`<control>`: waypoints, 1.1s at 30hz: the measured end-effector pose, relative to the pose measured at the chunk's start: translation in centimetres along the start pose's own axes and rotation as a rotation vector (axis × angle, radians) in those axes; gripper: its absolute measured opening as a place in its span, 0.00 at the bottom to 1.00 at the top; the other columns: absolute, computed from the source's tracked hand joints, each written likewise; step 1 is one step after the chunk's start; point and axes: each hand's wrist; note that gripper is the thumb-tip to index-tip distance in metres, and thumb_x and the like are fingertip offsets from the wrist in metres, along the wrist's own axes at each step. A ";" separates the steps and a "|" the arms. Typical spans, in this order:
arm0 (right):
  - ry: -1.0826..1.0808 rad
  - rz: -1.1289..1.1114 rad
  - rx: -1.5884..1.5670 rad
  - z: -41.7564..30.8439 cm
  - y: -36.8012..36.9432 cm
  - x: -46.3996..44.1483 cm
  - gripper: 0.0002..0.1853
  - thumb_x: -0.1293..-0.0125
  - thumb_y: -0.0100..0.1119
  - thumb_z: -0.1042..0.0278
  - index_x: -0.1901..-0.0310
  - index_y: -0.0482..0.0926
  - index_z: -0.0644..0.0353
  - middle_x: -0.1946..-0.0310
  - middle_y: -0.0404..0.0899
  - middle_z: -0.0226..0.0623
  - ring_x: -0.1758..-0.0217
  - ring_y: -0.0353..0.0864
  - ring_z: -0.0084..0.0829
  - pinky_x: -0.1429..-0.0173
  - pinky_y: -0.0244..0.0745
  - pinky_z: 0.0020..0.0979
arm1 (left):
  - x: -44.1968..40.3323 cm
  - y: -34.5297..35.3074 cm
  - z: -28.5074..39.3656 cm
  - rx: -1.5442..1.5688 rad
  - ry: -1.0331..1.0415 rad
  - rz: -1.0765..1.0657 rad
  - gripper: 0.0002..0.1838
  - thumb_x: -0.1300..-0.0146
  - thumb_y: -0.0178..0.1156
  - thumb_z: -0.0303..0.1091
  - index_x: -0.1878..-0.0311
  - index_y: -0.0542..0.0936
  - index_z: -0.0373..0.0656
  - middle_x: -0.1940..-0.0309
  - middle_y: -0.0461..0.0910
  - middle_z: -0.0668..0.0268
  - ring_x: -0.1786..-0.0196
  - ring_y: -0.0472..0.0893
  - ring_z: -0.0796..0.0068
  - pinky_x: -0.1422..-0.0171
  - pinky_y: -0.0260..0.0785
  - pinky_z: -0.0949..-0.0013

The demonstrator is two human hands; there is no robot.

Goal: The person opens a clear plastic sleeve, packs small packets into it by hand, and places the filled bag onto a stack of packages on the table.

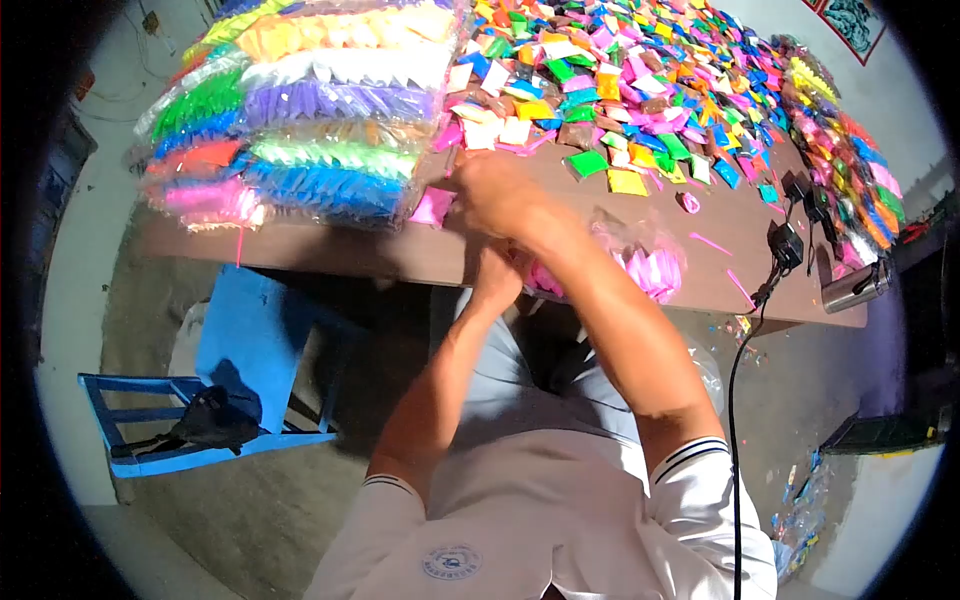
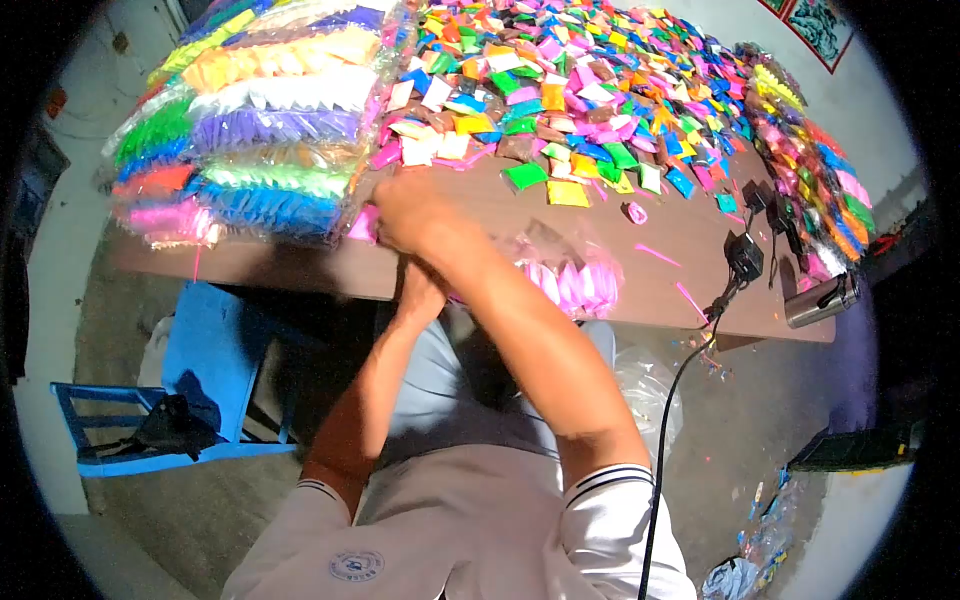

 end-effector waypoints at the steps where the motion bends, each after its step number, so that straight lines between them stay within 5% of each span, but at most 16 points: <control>1: 0.091 -0.110 0.083 -1.9 -0.7 -0.4 0.12 0.47 0.65 0.67 0.62 0.85 0.62 0.62 0.84 0.49 0.56 0.84 0.46 0.52 0.78 0.44 | 0.3 -0.1 -1.2 -0.072 0.007 -0.036 0.21 0.35 0.61 0.41 0.46 0.74 0.37 0.52 0.78 0.58 0.48 0.75 0.67 0.43 0.67 0.62; 3: 0.060 -0.156 -0.005 -1.3 2.7 -2.4 0.12 0.46 0.65 0.63 0.62 0.86 0.60 0.61 0.84 0.48 0.55 0.84 0.44 0.51 0.78 0.44 | 1.1 0.0 -4.4 -0.119 0.002 -0.111 0.27 0.35 0.62 0.43 0.38 0.69 0.39 0.42 0.73 0.58 0.40 0.71 0.66 0.35 0.63 0.61; 4: 0.159 -0.204 -0.035 -1.8 3.1 -2.8 0.14 0.44 0.63 0.68 0.56 0.85 0.59 0.55 0.83 0.48 0.50 0.83 0.45 0.48 0.79 0.42 | 1.6 0.8 -11.5 -0.176 -0.012 -0.213 0.31 0.35 0.62 0.44 0.34 0.63 0.42 0.36 0.66 0.58 0.35 0.65 0.67 0.30 0.59 0.61; 6: 0.081 -0.098 -0.052 -1.0 7.4 -4.6 0.14 0.47 0.63 0.68 0.58 0.86 0.55 0.59 0.84 0.47 0.55 0.85 0.46 0.52 0.79 0.43 | -0.9 -0.5 -6.3 -0.582 0.236 -0.432 0.16 0.33 0.58 0.41 0.49 0.75 0.40 0.54 0.78 0.63 0.49 0.75 0.69 0.42 0.66 0.60; 8: -0.010 0.078 0.007 -0.3 14.0 -7.4 0.07 0.46 0.58 0.66 0.68 0.85 0.54 0.70 0.84 0.42 0.66 0.84 0.43 0.64 0.78 0.41 | -0.2 0.8 -5.2 -0.323 0.011 -0.230 0.17 0.34 0.61 0.42 0.50 0.76 0.39 0.58 0.79 0.63 0.55 0.76 0.73 0.47 0.69 0.65; 9: 0.010 0.077 0.009 -1.1 14.3 -7.1 0.07 0.46 0.58 0.66 0.68 0.85 0.54 0.70 0.84 0.42 0.66 0.84 0.43 0.64 0.78 0.41 | 0.4 0.8 -2.6 0.071 -0.246 -0.003 0.15 0.34 0.60 0.42 0.54 0.79 0.38 0.61 0.80 0.63 0.58 0.77 0.74 0.51 0.70 0.68; 13: 0.228 0.407 0.157 -3.6 16.4 -6.9 0.06 0.44 0.56 0.66 0.72 0.82 0.54 0.73 0.81 0.38 0.67 0.81 0.37 0.68 0.71 0.39 | 0.1 -0.6 -3.6 -0.137 -0.169 -0.021 0.15 0.36 0.63 0.38 0.54 0.79 0.35 0.62 0.81 0.66 0.58 0.77 0.78 0.51 0.69 0.72; 17: -0.210 1.009 -0.186 -3.4 18.1 -5.3 0.07 0.44 0.54 0.67 0.71 0.81 0.57 0.71 0.81 0.38 0.65 0.80 0.35 0.65 0.72 0.40 | 0.0 -0.3 -2.9 0.003 -0.157 -0.066 0.16 0.36 0.62 0.39 0.55 0.80 0.34 0.63 0.81 0.66 0.59 0.77 0.78 0.51 0.70 0.73; 19: -0.052 0.341 -0.185 -5.0 6.4 2.0 0.09 0.41 0.55 0.67 0.65 0.82 0.61 0.69 0.82 0.39 0.63 0.82 0.36 0.60 0.74 0.41 | -0.1 -0.3 -4.5 -0.090 -0.116 -0.050 0.17 0.35 0.61 0.40 0.54 0.79 0.34 0.63 0.81 0.66 0.59 0.77 0.78 0.50 0.70 0.72; 21: 0.091 0.403 -0.826 -3.8 0.4 8.9 0.11 0.40 0.59 0.67 0.60 0.81 0.64 0.67 0.83 0.41 0.61 0.82 0.36 0.56 0.75 0.40 | -0.4 0.0 -2.0 -0.053 -0.063 -0.023 0.16 0.37 0.61 0.38 0.54 0.80 0.34 0.63 0.82 0.63 0.59 0.78 0.74 0.52 0.70 0.70; 22: 0.009 0.624 -0.605 -1.1 1.1 11.1 0.11 0.39 0.62 0.67 0.58 0.80 0.64 0.68 0.83 0.36 0.65 0.82 0.28 0.61 0.75 0.33 | -0.3 0.1 -0.7 -0.036 -0.040 -0.008 0.15 0.38 0.62 0.37 0.54 0.80 0.34 0.63 0.82 0.61 0.60 0.79 0.72 0.52 0.71 0.68; 23: 0.201 0.568 -0.779 0.2 -1.6 14.1 0.10 0.37 0.59 0.66 0.60 0.79 0.65 0.70 0.82 0.32 0.70 0.80 0.23 0.66 0.74 0.28 | -0.3 0.0 -0.2 -0.019 -0.017 0.006 0.15 0.39 0.62 0.36 0.54 0.80 0.34 0.63 0.82 0.59 0.60 0.80 0.70 0.53 0.71 0.67; 24: 0.357 0.560 -0.961 1.7 -2.9 16.4 0.11 0.38 0.60 0.64 0.62 0.79 0.65 0.73 0.80 0.35 0.74 0.78 0.27 0.71 0.71 0.30 | -0.5 -0.1 -0.6 0.033 -0.183 -0.088 0.17 0.37 0.61 0.38 0.54 0.79 0.33 0.63 0.82 0.59 0.59 0.80 0.70 0.52 0.71 0.67; 25: 0.411 0.590 -0.981 4.1 -2.9 18.1 0.09 0.35 0.58 0.66 0.63 0.79 0.63 0.75 0.80 0.29 0.75 0.77 0.19 0.73 0.70 0.25 | 0.0 -0.1 -1.4 0.025 -0.186 -0.058 0.19 0.35 0.61 0.42 0.54 0.79 0.32 0.63 0.82 0.58 0.59 0.80 0.69 0.51 0.71 0.67; 28: 0.449 0.604 -1.251 5.2 -3.6 19.8 0.08 0.34 0.57 0.65 0.63 0.79 0.62 0.77 0.80 0.29 0.79 0.75 0.18 0.74 0.69 0.23 | 0.0 -0.1 -0.5 0.010 -0.183 -0.047 0.21 0.35 0.60 0.45 0.55 0.79 0.32 0.63 0.82 0.57 0.59 0.80 0.69 0.51 0.71 0.67; 33: 0.548 0.258 -1.178 4.1 -1.9 18.2 0.11 0.31 0.54 0.62 0.60 0.76 0.63 0.79 0.77 0.29 0.82 0.75 0.18 0.79 0.67 0.22 | -0.1 0.0 -1.6 0.045 -0.160 -0.031 0.20 0.35 0.60 0.44 0.55 0.79 0.32 0.64 0.82 0.56 0.60 0.79 0.69 0.52 0.70 0.66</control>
Point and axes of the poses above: each hand's wrist, its own x-axis away from the middle knuckle, its own y-axis out of the palm, z = x × y
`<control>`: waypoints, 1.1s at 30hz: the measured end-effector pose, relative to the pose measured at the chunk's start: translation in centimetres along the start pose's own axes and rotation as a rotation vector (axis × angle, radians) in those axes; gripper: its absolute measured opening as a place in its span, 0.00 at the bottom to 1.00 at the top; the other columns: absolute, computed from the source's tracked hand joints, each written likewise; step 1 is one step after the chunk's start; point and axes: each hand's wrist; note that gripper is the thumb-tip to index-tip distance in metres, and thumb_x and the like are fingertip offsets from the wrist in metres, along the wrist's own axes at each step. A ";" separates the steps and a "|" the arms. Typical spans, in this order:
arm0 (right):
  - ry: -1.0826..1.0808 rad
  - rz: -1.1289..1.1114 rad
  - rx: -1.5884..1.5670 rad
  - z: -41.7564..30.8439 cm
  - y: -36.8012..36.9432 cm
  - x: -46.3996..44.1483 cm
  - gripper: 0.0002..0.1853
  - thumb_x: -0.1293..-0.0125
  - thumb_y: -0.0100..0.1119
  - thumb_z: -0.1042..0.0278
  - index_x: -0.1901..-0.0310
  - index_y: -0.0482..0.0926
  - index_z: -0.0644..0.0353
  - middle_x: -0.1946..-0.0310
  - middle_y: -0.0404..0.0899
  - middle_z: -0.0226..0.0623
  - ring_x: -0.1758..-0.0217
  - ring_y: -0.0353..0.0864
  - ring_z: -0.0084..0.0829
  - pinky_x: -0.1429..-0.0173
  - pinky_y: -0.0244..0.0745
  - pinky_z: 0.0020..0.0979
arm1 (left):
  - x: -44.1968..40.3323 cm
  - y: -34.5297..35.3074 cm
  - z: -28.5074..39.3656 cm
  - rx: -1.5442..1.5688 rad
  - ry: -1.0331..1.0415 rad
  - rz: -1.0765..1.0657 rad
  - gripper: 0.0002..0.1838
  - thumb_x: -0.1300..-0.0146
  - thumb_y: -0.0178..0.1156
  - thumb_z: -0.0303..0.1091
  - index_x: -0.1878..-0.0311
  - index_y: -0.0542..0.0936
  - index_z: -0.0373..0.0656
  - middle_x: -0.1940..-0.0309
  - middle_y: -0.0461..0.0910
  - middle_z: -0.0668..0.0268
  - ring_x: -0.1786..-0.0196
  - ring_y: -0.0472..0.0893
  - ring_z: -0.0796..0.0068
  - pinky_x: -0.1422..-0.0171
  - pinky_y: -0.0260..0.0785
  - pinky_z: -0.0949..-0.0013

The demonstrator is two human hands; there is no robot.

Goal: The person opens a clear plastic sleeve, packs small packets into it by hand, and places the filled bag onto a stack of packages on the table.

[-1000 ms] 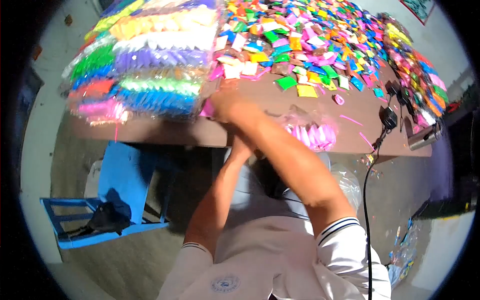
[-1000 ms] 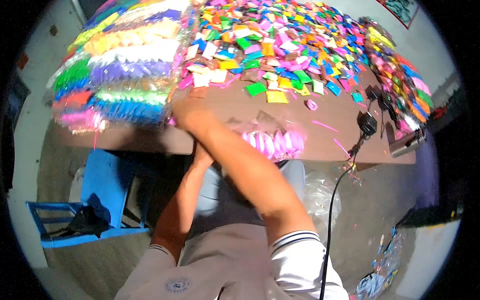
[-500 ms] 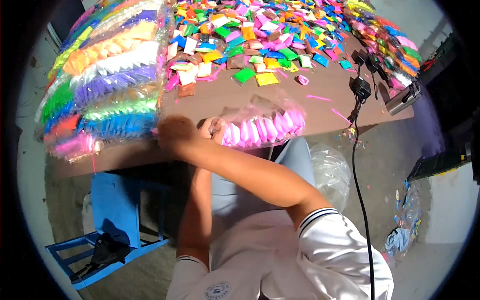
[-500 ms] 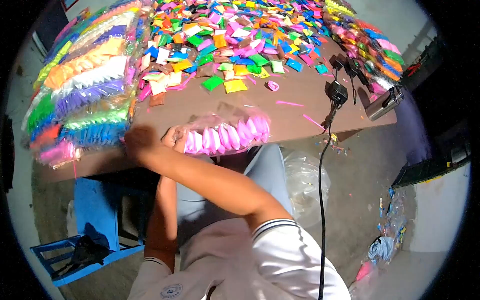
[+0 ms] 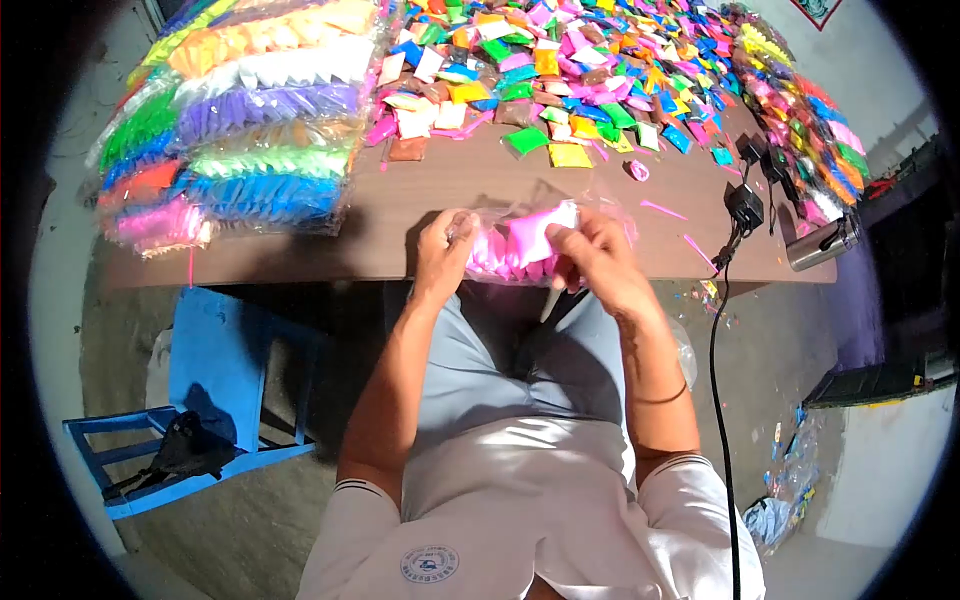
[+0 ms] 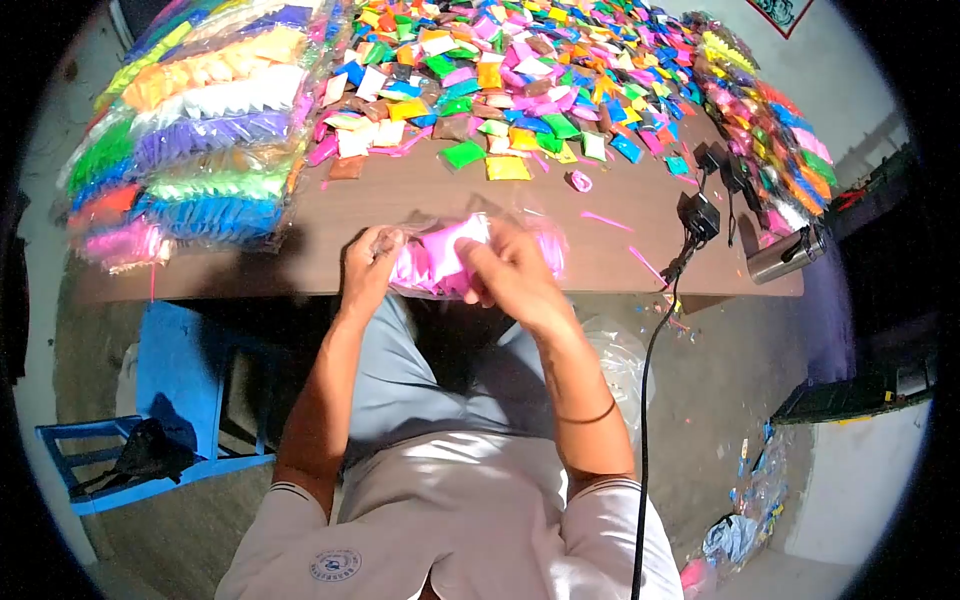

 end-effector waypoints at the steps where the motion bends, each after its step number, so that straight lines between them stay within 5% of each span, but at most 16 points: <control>1: -0.003 -0.007 0.039 0.3 0.5 -0.6 0.13 0.31 0.54 0.61 0.61 0.76 0.64 0.81 0.76 0.30 0.82 0.75 0.20 0.79 0.67 0.24 | 0.1 0.0 0.0 0.017 -0.004 -0.003 0.19 0.35 0.61 0.43 0.56 0.80 0.32 0.64 0.82 0.57 0.60 0.79 0.69 0.53 0.71 0.66; 8: -0.083 -0.016 0.416 1.7 0.7 -2.2 0.16 0.32 0.56 0.58 0.62 0.74 0.67 0.79 0.76 0.42 0.78 0.78 0.33 0.71 0.70 0.38 | 0.3 -0.1 0.3 0.049 -0.020 -0.022 0.18 0.34 0.60 0.42 0.56 0.80 0.33 0.65 0.83 0.58 0.61 0.79 0.73 0.53 0.71 0.68; 18: -0.120 0.059 0.485 3.0 1.2 -3.0 0.20 0.31 0.55 0.54 0.60 0.73 0.69 0.74 0.76 0.53 0.69 0.78 0.45 0.63 0.70 0.42 | 0.3 -0.2 0.8 -0.001 -0.049 -0.023 0.18 0.36 0.61 0.42 0.56 0.80 0.34 0.66 0.83 0.57 0.61 0.80 0.70 0.54 0.71 0.66; 20: -0.176 0.073 0.452 3.4 0.8 -3.1 0.17 0.28 0.53 0.56 0.63 0.71 0.65 0.82 0.69 0.29 0.86 0.69 0.20 0.82 0.63 0.26 | 0.3 -0.2 0.9 -0.008 -0.029 -0.027 0.17 0.36 0.61 0.42 0.56 0.79 0.34 0.66 0.83 0.58 0.61 0.80 0.71 0.54 0.71 0.66; 22: -0.167 0.063 0.518 3.5 0.5 -3.1 0.17 0.27 0.53 0.57 0.61 0.71 0.66 0.82 0.70 0.28 0.85 0.69 0.19 0.83 0.63 0.26 | 0.2 -0.1 0.1 0.004 -0.034 -0.027 0.17 0.35 0.61 0.42 0.56 0.79 0.34 0.66 0.83 0.58 0.61 0.80 0.71 0.54 0.71 0.66; 24: -0.148 0.113 0.580 3.1 0.5 -3.1 0.20 0.34 0.57 0.56 0.60 0.73 0.71 0.75 0.77 0.55 0.69 0.80 0.52 0.63 0.71 0.46 | 0.2 0.0 -0.1 0.018 -0.035 -0.025 0.17 0.35 0.61 0.42 0.55 0.80 0.34 0.66 0.83 0.58 0.61 0.80 0.72 0.54 0.71 0.66; 31: -0.203 0.225 0.828 1.5 2.5 -2.4 0.14 0.43 0.63 0.61 0.69 0.75 0.66 0.78 0.77 0.53 0.70 0.79 0.54 0.64 0.71 0.49 | 0.2 -0.1 0.6 0.025 -0.036 -0.027 0.18 0.35 0.60 0.43 0.56 0.80 0.35 0.67 0.82 0.59 0.62 0.79 0.73 0.55 0.71 0.67; 33: -0.284 0.239 0.929 1.8 2.8 -2.3 0.14 0.45 0.65 0.61 0.71 0.74 0.64 0.79 0.75 0.50 0.74 0.77 0.48 0.67 0.69 0.44 | 0.2 -0.2 0.6 0.019 -0.029 -0.029 0.18 0.35 0.60 0.43 0.56 0.80 0.35 0.67 0.82 0.59 0.62 0.79 0.74 0.55 0.71 0.67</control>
Point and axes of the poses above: each hand's wrist, its own x-axis away from the middle knuckle, its own y-axis out of the palm, z = x × y
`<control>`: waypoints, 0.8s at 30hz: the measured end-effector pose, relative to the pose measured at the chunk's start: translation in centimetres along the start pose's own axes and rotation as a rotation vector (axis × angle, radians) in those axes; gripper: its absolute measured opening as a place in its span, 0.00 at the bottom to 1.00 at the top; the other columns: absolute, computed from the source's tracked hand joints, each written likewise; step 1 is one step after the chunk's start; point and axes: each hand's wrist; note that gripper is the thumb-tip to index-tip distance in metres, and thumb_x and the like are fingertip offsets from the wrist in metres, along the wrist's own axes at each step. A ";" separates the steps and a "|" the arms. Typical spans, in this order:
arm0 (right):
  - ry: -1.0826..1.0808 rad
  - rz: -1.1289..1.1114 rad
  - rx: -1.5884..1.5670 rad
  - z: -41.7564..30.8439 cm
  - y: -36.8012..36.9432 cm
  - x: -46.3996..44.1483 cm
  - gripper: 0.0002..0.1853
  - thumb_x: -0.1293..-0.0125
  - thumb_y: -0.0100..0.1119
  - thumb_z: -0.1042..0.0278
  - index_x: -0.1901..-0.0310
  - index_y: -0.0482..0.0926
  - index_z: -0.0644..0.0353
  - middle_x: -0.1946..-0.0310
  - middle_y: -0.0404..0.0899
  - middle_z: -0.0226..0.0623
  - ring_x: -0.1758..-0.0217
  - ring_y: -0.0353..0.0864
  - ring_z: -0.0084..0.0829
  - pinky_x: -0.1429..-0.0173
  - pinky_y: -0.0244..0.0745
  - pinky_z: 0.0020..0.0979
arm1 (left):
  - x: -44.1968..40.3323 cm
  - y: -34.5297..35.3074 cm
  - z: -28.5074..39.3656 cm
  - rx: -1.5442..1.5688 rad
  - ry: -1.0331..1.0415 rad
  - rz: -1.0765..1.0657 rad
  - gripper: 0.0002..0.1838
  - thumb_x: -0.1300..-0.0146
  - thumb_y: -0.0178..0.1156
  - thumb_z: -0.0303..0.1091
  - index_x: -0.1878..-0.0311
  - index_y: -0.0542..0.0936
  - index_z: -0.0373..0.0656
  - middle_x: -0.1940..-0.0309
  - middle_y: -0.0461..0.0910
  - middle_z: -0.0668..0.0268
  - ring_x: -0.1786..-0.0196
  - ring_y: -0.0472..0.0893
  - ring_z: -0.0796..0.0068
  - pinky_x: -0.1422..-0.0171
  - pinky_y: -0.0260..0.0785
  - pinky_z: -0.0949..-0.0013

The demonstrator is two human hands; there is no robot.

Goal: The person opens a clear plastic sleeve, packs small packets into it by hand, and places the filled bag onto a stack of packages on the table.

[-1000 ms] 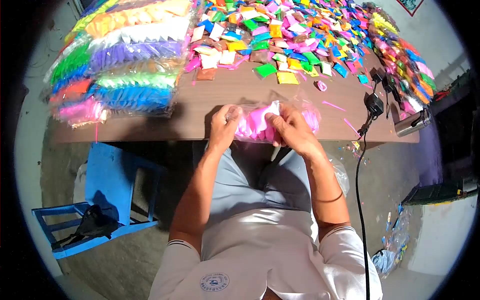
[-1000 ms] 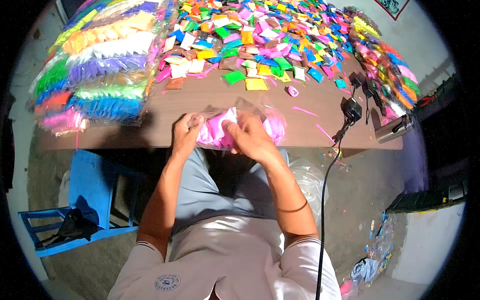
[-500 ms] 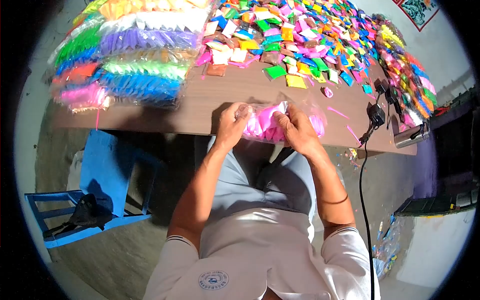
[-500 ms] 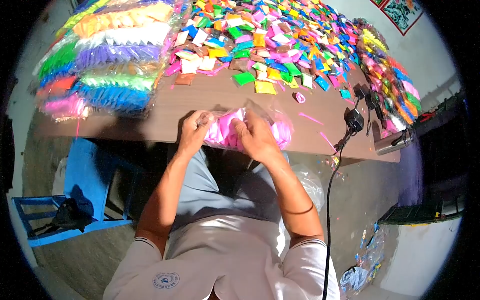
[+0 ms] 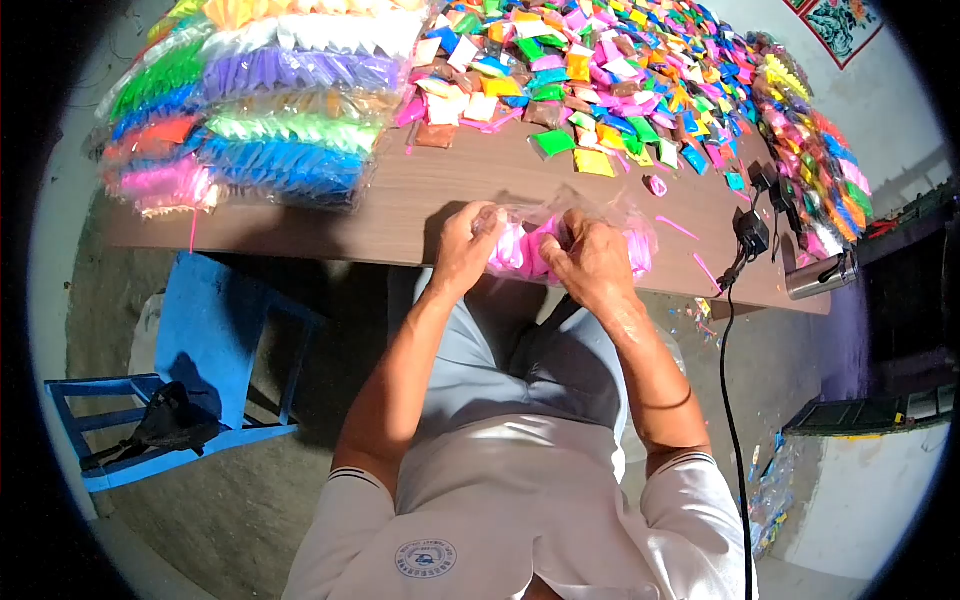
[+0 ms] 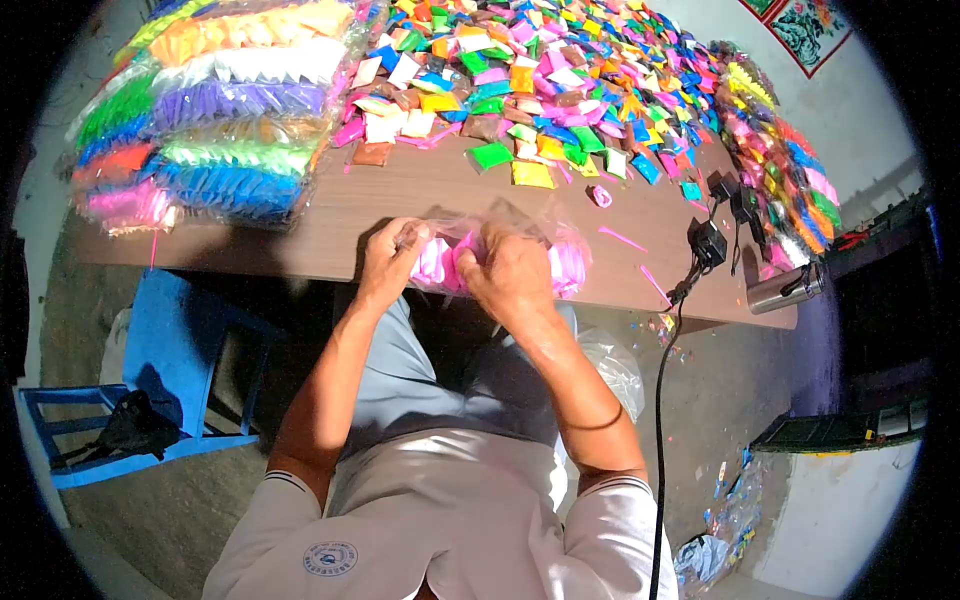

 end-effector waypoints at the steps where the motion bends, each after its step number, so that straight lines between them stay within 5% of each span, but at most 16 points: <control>1: 0.001 -0.001 0.000 0.0 0.2 0.0 0.14 0.45 0.65 0.61 0.71 0.74 0.64 0.79 0.75 0.50 0.74 0.77 0.48 0.67 0.69 0.44 | 0.0 -0.1 0.0 -0.007 -0.012 -0.009 0.18 0.33 0.58 0.43 0.57 0.80 0.34 0.66 0.82 0.62 0.61 0.78 0.76 0.53 0.70 0.70; 13: -0.177 0.044 0.178 -0.3 0.8 0.1 0.13 0.39 0.60 0.56 0.69 0.80 0.58 0.75 0.79 0.48 0.69 0.81 0.51 0.66 0.73 0.47 | 0.1 -0.5 0.7 0.090 -0.025 -0.009 0.23 0.29 0.51 0.49 0.57 0.81 0.35 0.64 0.82 0.64 0.60 0.77 0.76 0.51 0.69 0.69; 18: -0.086 -0.220 0.194 0.0 -0.2 -1.1 0.17 0.34 0.54 0.55 0.70 0.81 0.60 0.71 0.79 0.51 0.66 0.79 0.53 0.63 0.73 0.49 | 0.0 -0.5 0.5 0.121 -0.033 -0.017 0.25 0.29 0.51 0.51 0.56 0.81 0.35 0.64 0.82 0.63 0.59 0.78 0.74 0.51 0.69 0.69; 24: -0.221 -0.097 0.206 1.0 1.1 -1.0 0.15 0.35 0.56 0.57 0.70 0.82 0.61 0.71 0.78 0.51 0.67 0.79 0.51 0.62 0.73 0.47 | -0.1 -0.6 -0.6 0.109 -0.061 -0.020 0.26 0.29 0.50 0.52 0.57 0.81 0.34 0.63 0.83 0.63 0.59 0.78 0.74 0.50 0.69 0.68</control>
Point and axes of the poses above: each hand's wrist, its own x-axis away from the middle knuckle, its own y-axis out of the palm, z = x × y
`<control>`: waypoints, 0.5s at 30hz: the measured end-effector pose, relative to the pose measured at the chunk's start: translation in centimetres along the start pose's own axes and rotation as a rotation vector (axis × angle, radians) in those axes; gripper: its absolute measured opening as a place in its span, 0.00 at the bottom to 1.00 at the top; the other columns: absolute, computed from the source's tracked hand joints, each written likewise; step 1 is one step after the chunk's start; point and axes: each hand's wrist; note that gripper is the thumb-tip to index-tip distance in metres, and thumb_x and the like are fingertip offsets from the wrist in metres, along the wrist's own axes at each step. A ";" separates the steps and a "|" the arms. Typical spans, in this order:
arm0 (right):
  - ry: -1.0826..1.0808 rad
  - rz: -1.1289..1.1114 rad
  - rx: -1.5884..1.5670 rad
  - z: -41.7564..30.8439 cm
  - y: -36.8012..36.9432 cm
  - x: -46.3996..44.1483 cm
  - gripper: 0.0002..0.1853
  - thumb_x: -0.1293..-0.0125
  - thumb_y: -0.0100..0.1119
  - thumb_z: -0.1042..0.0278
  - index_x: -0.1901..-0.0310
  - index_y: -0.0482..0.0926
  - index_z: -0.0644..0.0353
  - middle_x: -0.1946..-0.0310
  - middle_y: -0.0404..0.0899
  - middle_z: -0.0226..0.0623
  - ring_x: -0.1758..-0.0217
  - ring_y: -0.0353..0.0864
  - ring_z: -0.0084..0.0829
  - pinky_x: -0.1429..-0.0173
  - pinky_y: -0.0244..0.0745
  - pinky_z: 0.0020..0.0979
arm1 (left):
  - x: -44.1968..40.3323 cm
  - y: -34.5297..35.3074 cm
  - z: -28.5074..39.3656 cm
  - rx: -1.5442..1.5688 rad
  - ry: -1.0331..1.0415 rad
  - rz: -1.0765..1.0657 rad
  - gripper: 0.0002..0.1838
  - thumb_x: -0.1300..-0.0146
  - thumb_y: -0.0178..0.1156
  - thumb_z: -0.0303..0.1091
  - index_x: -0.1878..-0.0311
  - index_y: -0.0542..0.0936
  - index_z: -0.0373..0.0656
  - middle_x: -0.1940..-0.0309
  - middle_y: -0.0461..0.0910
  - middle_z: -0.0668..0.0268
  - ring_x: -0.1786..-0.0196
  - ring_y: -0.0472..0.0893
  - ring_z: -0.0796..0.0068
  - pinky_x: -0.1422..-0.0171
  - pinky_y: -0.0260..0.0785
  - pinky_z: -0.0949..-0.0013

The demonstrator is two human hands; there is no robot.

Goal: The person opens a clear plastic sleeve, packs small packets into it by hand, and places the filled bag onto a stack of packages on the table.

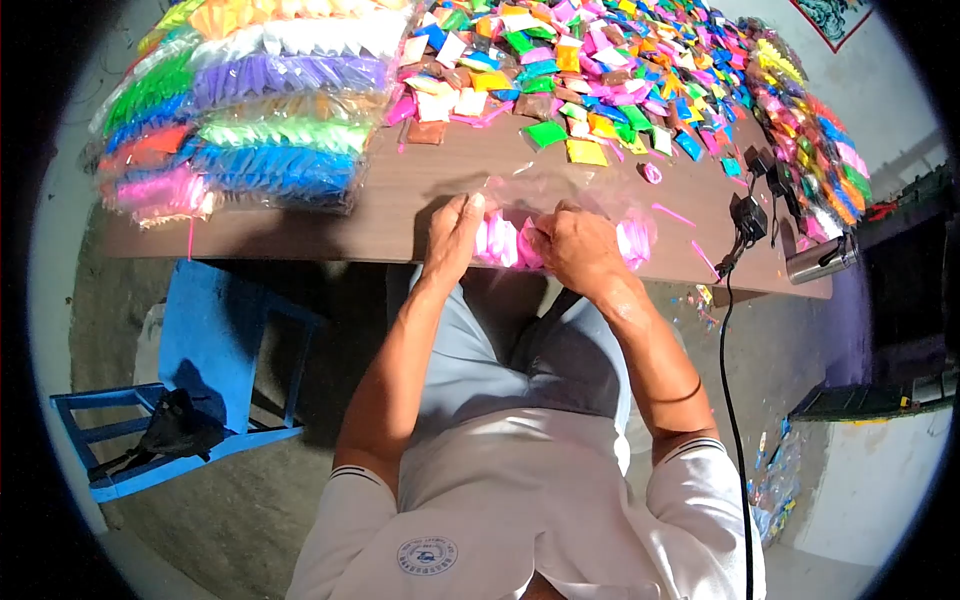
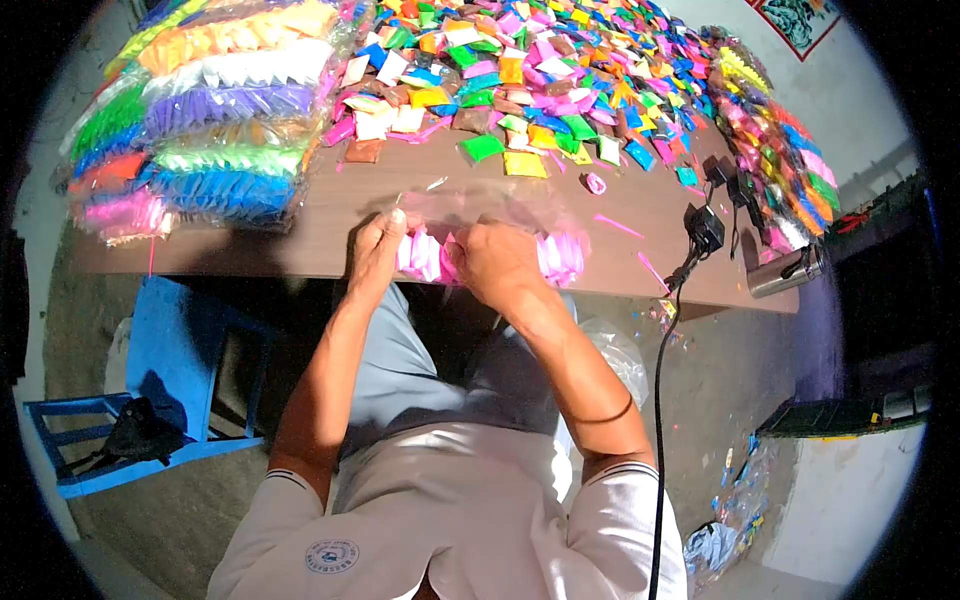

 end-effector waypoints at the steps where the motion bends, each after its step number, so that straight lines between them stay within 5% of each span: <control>1: 0.001 0.001 0.001 0.0 0.3 0.2 0.15 0.35 0.56 0.57 0.70 0.82 0.61 0.71 0.78 0.51 0.67 0.79 0.51 0.62 0.73 0.47 | 0.0 0.0 0.0 0.021 -0.010 0.002 0.26 0.29 0.50 0.52 0.57 0.82 0.35 0.63 0.83 0.63 0.59 0.77 0.74 0.51 0.69 0.68; 9: 0.137 -0.018 -0.161 0.2 -0.8 0.2 0.12 0.39 0.62 0.58 0.61 0.83 0.57 0.68 0.80 0.46 0.63 0.81 0.49 0.60 0.75 0.45 | -0.2 0.1 -0.3 0.044 0.003 0.048 0.28 0.29 0.49 0.55 0.59 0.82 0.36 0.66 0.81 0.67 0.60 0.76 0.78 0.53 0.68 0.71; 15: 0.081 0.045 0.030 0.6 1.2 0.2 0.10 0.40 0.61 0.59 0.62 0.84 0.56 0.69 0.80 0.43 0.64 0.81 0.48 0.62 0.75 0.46 | -0.4 0.0 -1.2 0.090 -0.004 0.019 0.26 0.28 0.49 0.54 0.63 0.79 0.36 0.64 0.81 0.61 0.59 0.78 0.75 0.50 0.71 0.69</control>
Point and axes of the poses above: each hand's wrist, its own x-axis away from the middle knuckle, its own y-axis out of the palm, z = x × y
